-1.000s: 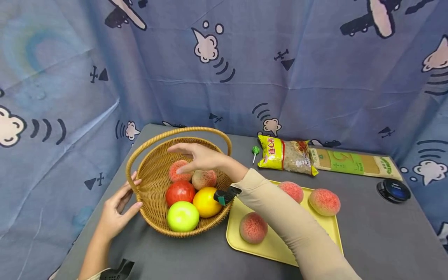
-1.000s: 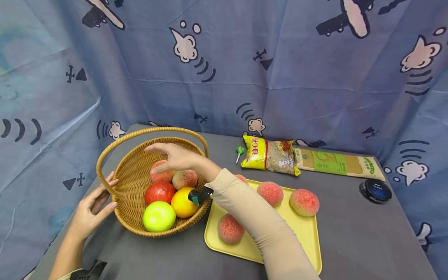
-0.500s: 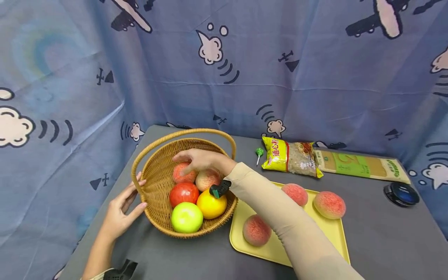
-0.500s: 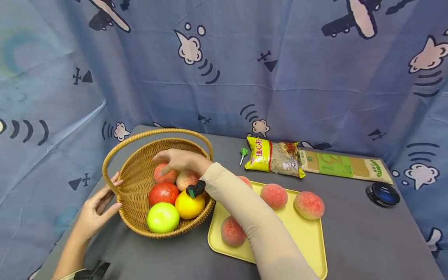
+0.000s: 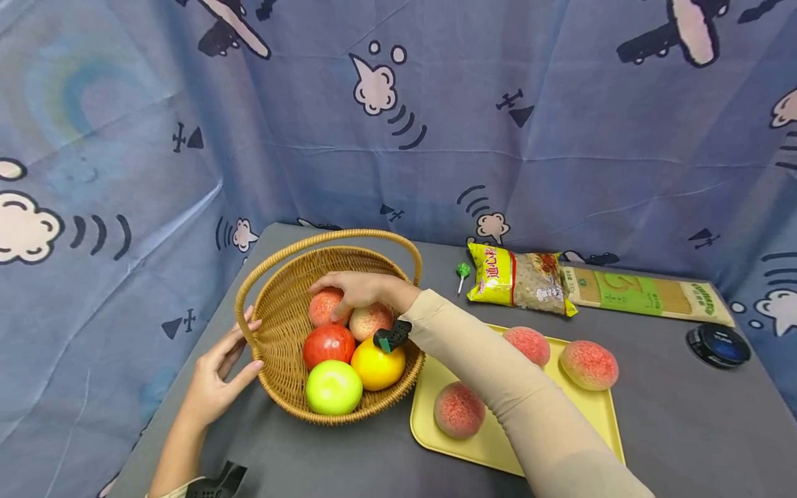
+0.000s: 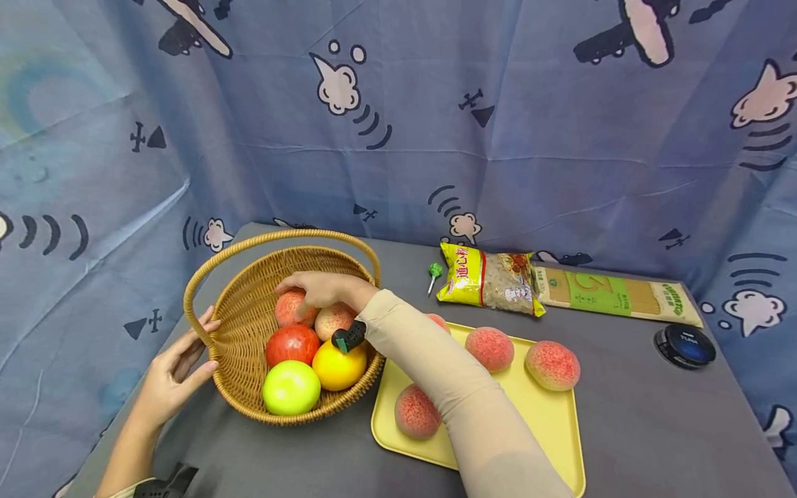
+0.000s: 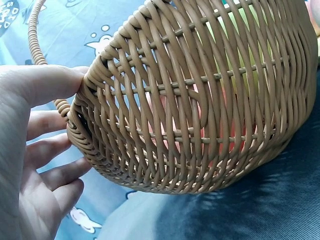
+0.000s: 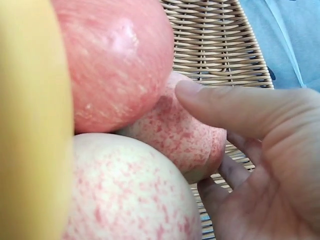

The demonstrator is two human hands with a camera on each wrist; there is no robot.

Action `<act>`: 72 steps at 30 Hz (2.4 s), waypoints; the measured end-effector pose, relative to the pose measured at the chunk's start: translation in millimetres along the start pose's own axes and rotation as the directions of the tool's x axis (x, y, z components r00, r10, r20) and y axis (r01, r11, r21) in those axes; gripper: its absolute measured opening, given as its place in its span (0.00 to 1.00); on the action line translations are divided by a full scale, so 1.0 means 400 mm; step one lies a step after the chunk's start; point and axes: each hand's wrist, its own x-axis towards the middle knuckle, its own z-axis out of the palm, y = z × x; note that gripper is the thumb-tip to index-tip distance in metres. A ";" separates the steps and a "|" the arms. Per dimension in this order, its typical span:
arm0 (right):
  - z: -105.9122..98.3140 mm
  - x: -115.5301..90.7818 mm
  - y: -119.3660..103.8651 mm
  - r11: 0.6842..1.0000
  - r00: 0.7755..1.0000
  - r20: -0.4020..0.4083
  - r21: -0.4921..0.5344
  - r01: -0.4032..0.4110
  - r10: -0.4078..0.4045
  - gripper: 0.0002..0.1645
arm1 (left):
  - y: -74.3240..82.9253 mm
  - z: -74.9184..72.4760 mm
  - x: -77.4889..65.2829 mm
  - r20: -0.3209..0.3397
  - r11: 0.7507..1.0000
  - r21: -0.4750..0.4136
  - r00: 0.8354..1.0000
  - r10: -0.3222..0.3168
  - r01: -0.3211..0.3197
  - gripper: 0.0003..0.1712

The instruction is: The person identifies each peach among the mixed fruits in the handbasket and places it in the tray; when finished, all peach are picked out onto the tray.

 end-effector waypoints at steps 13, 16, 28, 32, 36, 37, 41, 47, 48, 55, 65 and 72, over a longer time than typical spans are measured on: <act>0.007 0.002 -0.010 0.995 0.999 -0.019 -0.094 -0.027 0.026 0.36 | 0.014 0.000 0.002 0.000 0.996 0.035 0.997 -0.079 0.079 0.33; 0.005 0.003 -0.007 0.992 0.999 -0.043 -0.127 -0.022 0.017 0.38 | 0.016 0.000 0.002 -0.002 0.994 0.042 0.995 -0.098 0.098 0.33; -0.008 -0.010 -0.026 0.993 0.981 -0.185 -0.110 0.037 -0.057 0.40 | 0.006 -0.001 -0.003 -0.007 0.993 0.021 0.994 -0.113 0.113 0.33; -0.017 -0.025 -0.047 0.992 0.968 -0.220 -0.078 0.103 -0.117 0.39 | 0.004 -0.002 -0.005 -0.010 0.994 -0.020 0.994 -0.105 0.104 0.32; -0.022 -0.049 -0.073 0.981 0.952 -0.236 -0.064 0.183 -0.193 0.39 | 0.003 -0.001 -0.003 -0.014 0.997 -0.046 0.998 -0.060 0.059 0.31; -0.023 -0.057 -0.080 0.977 0.948 -0.237 -0.058 0.205 -0.213 0.39 | 0.002 0.000 -0.002 -0.014 0.998 -0.053 0.999 -0.045 0.044 0.31; -0.021 -0.101 -0.107 0.953 0.925 -0.246 0.015 0.303 -0.290 0.39 | -0.001 0.002 -0.001 -0.019 0.998 -0.062 1.000 -0.013 0.011 0.31; -0.009 -0.192 -0.117 0.890 0.868 -0.322 0.134 0.437 -0.378 0.41 | 0.000 0.001 0.001 -0.013 0.998 -0.051 0.999 -0.036 0.036 0.31; -0.005 -0.209 -0.115 0.882 0.860 -0.337 0.143 0.449 -0.383 0.41 | -0.001 0.001 0.001 -0.013 0.998 -0.051 0.999 -0.035 0.035 0.31; 0.024 -0.334 -0.090 0.891 0.838 -0.416 0.124 0.436 -0.352 0.43 | 0.000 0.001 -0.002 -0.015 0.998 -0.059 1.000 -0.007 0.006 0.31; 0.090 -0.507 -0.013 0.902 0.784 -0.546 0.113 0.418 -0.295 0.44 | 0.004 -0.001 -0.003 -0.006 0.994 -0.038 0.995 -0.099 0.099 0.32; 0.145 -0.610 0.057 0.891 0.752 -0.625 0.198 0.410 -0.207 0.47 | -0.003 0.002 -0.002 -0.003 0.997 -0.059 0.998 -0.058 0.058 0.32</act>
